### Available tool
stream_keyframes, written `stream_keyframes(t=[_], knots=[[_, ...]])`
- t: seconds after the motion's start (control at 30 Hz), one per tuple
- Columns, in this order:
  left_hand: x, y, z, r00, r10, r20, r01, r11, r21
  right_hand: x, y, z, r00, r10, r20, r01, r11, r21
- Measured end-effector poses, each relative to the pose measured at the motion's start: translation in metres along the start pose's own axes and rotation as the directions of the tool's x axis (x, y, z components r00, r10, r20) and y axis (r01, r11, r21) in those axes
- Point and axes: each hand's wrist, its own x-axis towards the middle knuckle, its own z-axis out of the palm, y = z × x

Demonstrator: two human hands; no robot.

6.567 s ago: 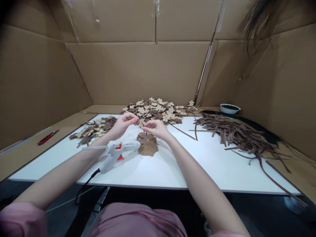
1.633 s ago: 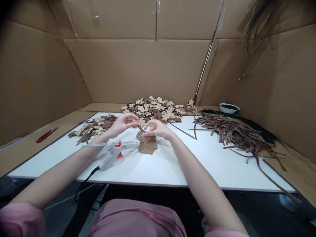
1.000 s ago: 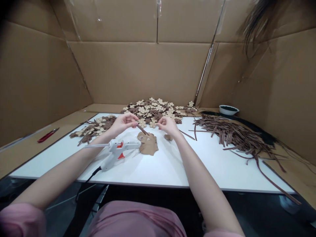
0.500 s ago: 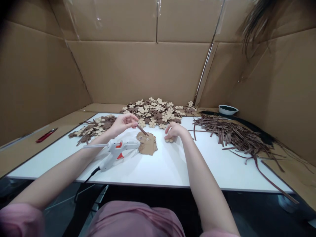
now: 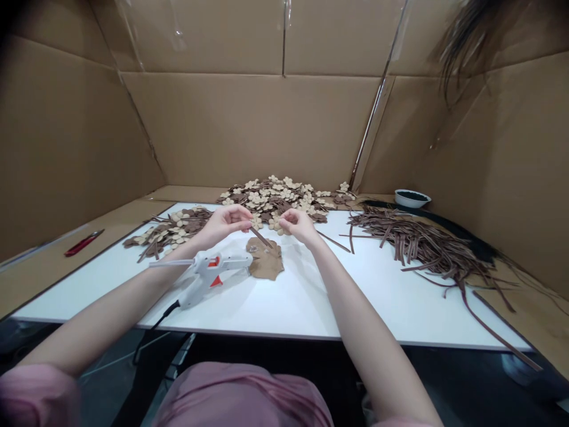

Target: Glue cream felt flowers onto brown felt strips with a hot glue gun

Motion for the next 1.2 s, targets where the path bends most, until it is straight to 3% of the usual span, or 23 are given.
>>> stream_keyframes(t=[0.2, 0.53, 0.8, 1.2], knots=[[0.003, -0.008, 0.004, 0.999, -0.002, 0.054, 0.005, 0.999, -0.048, -0.001, -0.001, 0.020, 0.997, 0.042, 0.059, -0.048, 0.993, 0.104], [0.003, -0.012, 0.009, 0.996, -0.010, 0.093, 0.015, 0.998, -0.054, -0.005, -0.010, 0.038, 0.986, -0.106, 0.128, 0.081, 0.979, 0.185], [0.003, -0.013, 0.010, 0.998, 0.028, 0.056, -0.027, 0.999, -0.024, -0.004, -0.008, 0.039, 0.993, 0.012, 0.119, -0.041, 0.970, 0.241], [0.004, -0.014, 0.008, 0.998, 0.065, 0.024, -0.067, 0.995, 0.075, -0.006, -0.012, 0.041, 0.990, 0.065, 0.128, -0.102, 0.944, 0.315]])
